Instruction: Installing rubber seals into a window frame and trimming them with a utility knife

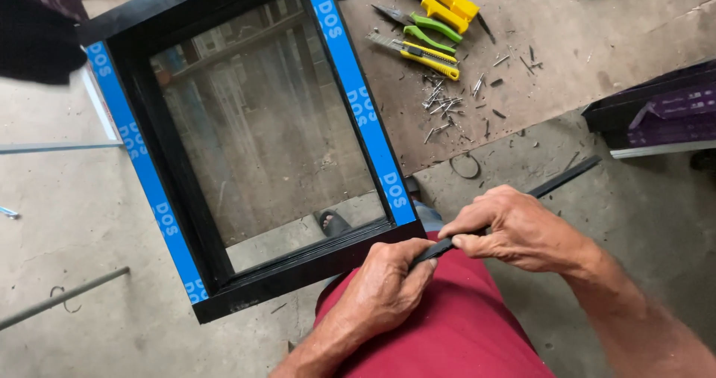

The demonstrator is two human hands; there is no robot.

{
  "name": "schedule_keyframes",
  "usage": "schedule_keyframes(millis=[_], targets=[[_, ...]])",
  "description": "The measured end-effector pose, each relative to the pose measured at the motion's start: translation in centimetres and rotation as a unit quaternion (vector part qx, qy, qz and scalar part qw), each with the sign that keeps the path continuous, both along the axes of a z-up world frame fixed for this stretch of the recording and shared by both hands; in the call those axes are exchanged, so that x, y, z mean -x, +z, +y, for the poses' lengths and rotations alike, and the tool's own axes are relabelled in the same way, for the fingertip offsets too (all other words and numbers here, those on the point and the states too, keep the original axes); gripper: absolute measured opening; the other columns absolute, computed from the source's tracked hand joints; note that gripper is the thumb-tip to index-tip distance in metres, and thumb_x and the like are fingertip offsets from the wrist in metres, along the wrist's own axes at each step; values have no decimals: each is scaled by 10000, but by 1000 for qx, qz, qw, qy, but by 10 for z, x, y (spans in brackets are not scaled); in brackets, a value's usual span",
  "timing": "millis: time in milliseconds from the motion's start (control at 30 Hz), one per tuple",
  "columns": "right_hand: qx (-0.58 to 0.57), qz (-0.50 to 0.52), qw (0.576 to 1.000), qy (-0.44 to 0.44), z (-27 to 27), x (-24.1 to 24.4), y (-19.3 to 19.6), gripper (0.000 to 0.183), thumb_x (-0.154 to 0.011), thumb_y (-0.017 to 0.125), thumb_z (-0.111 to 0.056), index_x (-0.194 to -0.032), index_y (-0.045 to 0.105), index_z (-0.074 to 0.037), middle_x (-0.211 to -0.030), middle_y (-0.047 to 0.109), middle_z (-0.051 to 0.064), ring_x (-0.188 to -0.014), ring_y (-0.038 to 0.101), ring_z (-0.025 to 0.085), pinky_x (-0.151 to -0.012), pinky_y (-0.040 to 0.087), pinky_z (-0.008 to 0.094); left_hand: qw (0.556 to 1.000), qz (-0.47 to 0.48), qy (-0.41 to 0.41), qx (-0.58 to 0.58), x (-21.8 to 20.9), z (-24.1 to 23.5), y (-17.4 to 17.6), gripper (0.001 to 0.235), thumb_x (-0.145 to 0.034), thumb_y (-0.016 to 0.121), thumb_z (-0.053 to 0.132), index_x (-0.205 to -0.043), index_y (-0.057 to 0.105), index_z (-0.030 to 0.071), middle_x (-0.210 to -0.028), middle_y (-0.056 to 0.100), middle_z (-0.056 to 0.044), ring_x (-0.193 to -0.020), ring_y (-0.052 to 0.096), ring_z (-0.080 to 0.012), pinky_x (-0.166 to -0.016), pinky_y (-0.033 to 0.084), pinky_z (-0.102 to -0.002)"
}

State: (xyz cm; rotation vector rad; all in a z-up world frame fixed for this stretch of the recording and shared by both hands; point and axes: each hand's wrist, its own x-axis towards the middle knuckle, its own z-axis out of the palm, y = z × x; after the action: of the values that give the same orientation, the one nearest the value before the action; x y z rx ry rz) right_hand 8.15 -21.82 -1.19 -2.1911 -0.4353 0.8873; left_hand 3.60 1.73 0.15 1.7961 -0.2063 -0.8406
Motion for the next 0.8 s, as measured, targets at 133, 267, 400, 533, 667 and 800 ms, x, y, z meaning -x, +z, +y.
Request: schedule_keyframes(millis=[133,267,400,533,667,800], targets=[[-27,16,999,-23,-13,-2,-4,252,-824,705,-261,-982,898,-221,-694,839,-27,-586,680,132,-608,477,322,1000,13,2,-3,-2,2,3,197,-960,532,138,-967,723,91,-628,520,28,-586,444,-125,-585,405,-350],[1,48,999,-25,-42,-1,-14,304,-842,694,-323,-1043,902,-231,-749,853,-34,-614,692,98,-585,460,290,1000,19,-17,15,-6,7,3,222,-980,544,158,-1047,741,83,-689,580,35,-613,469,-108,-600,429,-327],[30,185,963,-194,-75,1,-19,319,-812,794,-127,-1082,960,-91,-774,841,63,-586,526,128,-493,311,287,997,32,-56,29,-13,19,-11,181,-1013,550,171,-949,702,96,-727,552,66,-684,459,-86,-642,405,-315],[77,187,951,-232,-92,-2,-10,305,-819,804,-114,-1072,974,-93,-879,880,64,-703,595,153,-580,354,283,993,85,-73,47,-22,42,-24,279,-998,546,193,-1151,752,84,-887,662,76,-794,544,-61,-746,452,-263],[205,85,965,-138,-73,-6,1,258,-794,800,-364,-1004,923,-279,-1035,916,-127,-969,806,16,-870,533,207,973,57,-187,-123,-31,45,-14,326,-1033,469,399,-1090,685,163,-982,749,-36,-906,662,-232,-806,489,-382],[131,-134,982,-2,-50,-5,-10,196,-813,743,-451,-940,865,-363,-899,855,-157,-864,775,119,-818,524,319,957,-39,-212,-195,-20,18,-30,352,-1078,431,445,-965,599,158,-870,710,-165,-858,657,-431,-744,455,-545]])
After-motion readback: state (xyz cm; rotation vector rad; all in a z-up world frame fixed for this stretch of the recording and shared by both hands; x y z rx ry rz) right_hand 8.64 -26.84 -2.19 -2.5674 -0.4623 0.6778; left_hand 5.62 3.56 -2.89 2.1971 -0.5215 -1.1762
